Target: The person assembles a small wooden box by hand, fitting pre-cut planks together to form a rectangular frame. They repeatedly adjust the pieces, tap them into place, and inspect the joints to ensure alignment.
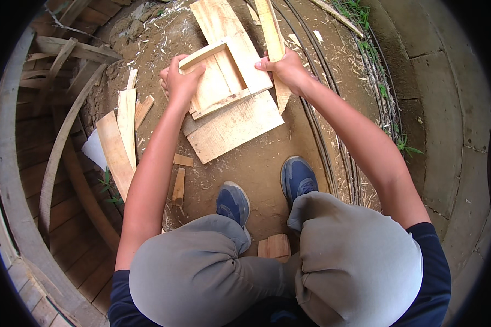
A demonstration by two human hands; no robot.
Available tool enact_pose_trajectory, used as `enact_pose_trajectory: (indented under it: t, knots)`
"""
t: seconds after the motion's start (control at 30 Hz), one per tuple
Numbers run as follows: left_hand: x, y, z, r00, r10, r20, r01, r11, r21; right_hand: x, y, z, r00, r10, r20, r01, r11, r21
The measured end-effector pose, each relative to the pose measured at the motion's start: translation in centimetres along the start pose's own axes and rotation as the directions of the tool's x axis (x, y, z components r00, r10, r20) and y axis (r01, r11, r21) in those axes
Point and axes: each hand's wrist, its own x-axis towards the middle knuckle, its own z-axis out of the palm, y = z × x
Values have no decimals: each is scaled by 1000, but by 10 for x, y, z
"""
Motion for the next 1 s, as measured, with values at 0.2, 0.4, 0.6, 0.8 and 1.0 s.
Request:
enact_pose_trajectory:
  t: [0.2, 0.4, 0.6, 0.8, 1.0]
  knots:
    - [3, -9, 3, 997, 78, -29, -73, 986, 152, 5, 6, 2, 999, -31, -33, 32, 999, 8]
    - [1, -3, 3, 997, 75, -21, -66, 961, 270, 3, 2, 0, 1000, -18, -6, 18, 999, -35]
    - [3, -8, 5, 996, 80, -38, -66, 961, 268, -4, -8, 3, 999, -24, -41, 24, 1000, 15]
    - [1, -1, 6, 999, 53, 4, -52, 978, 203, -1, -3, 1, 996, -69, -60, 68, 997, -26]
    - [13, -24, 4, 995, 98, -25, -99, 994, -50, -5, -10, 8, 995, -88, -55, 84, 994, -73]
